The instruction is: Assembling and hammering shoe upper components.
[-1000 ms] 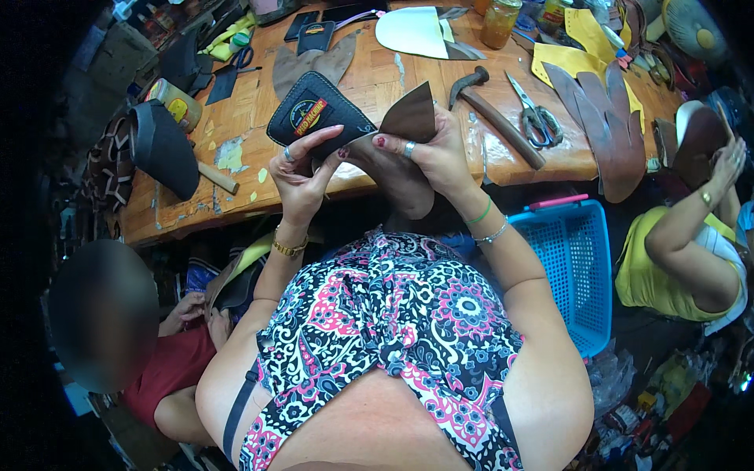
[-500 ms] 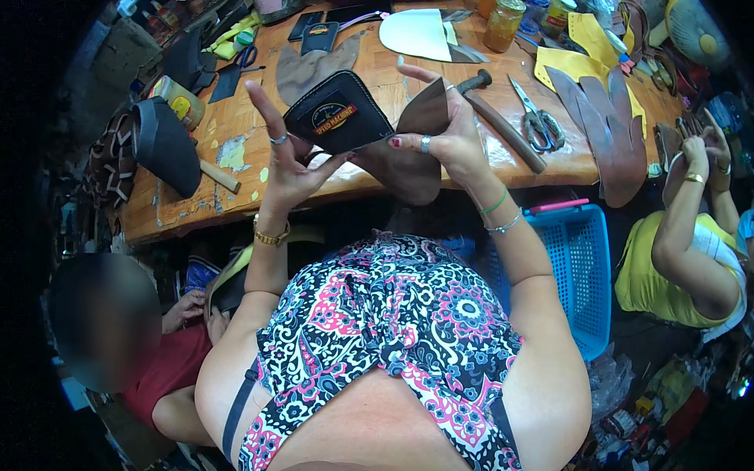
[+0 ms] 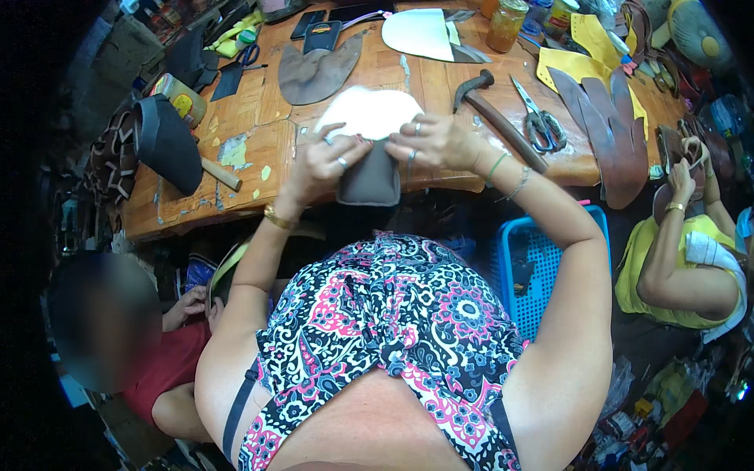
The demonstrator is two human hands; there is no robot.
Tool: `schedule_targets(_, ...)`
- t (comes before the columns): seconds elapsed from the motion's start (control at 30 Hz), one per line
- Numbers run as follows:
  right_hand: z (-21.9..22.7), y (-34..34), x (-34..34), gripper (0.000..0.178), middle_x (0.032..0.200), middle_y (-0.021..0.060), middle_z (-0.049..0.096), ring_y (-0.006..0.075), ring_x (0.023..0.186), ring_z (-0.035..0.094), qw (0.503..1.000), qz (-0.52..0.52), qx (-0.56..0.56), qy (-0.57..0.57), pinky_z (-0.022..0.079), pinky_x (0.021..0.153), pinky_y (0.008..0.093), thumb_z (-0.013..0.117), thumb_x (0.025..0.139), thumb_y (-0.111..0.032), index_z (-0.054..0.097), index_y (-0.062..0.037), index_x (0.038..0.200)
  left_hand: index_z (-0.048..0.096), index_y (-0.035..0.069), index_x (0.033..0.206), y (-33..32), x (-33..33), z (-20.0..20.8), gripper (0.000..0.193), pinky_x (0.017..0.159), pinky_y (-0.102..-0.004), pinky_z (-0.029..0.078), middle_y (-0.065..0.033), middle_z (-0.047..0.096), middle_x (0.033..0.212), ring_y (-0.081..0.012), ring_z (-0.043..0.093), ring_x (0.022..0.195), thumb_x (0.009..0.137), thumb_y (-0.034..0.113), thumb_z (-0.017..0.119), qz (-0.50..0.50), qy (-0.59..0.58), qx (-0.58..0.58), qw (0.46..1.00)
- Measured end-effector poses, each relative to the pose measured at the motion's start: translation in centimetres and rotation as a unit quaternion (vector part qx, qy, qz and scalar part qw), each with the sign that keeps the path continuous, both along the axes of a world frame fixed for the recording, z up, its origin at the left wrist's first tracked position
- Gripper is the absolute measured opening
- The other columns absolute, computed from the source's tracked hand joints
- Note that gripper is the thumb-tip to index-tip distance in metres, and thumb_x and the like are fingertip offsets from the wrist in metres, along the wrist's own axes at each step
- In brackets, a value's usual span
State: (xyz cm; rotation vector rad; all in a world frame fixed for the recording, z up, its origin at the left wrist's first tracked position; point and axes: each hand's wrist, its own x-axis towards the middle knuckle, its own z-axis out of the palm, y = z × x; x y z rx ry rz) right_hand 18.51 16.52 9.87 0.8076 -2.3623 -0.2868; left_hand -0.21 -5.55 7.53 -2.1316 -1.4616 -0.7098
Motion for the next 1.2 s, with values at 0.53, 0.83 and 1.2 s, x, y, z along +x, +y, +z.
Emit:
schedule_targets(0.53, -3.3, -3.7, 5.3, 0.068, 0.137, 0.0150, 0.062, 0.0297, 0.126, 0.059, 0.958, -0.168, -0.153, -0.173, 0.046, 0.105, 0.0426, 0.072, 0.071, -0.015, 0.055, -0.0014, 0.135, 0.043, 0.010, 0.154, -2.9, 6.3, -1.2, 0.084, 0.121, -0.0594, 0.021, -0.0251, 0.055, 0.135, -0.0390, 0.052, 0.133, 0.086, 0.055, 0.067, 0.098, -0.154, -0.216, 0.959)
schedule_targets(0.83, -0.5, -0.1, 7.1, 0.043, 0.116, 0.0174, 0.066, 0.0385, 0.106, 0.061, 0.884, -0.299, -0.355, -0.050, 0.047, 0.090, 0.0470, 0.073, 0.083, -0.020, 0.064, -0.0081, 0.124, 0.052, 0.013, 0.147, -1.9, 8.0, -2.5, 0.100, 0.117, -0.0624, 0.026, -0.0213, 0.052, 0.124, -0.0400, 0.049, 0.129, 0.066, 0.059, 0.086, 0.151, -0.121, -0.172, 0.966)
schedule_targets(1.2, -3.1, 5.5, 7.8, 0.048, 0.112, 0.0178, 0.060, 0.0393, 0.100, 0.062, 0.820, -0.521, -0.237, 0.008, 0.052, 0.085, 0.0483, 0.071, 0.080, -0.010, 0.062, -0.0089, 0.127, 0.054, 0.016, 0.146, -1.6, 7.9, -3.3, 0.092, 0.117, -0.0641, 0.025, -0.0197, 0.053, 0.124, -0.0378, 0.049, 0.130, 0.070, 0.058, 0.085, 0.169, -0.104, -0.154, 0.968)
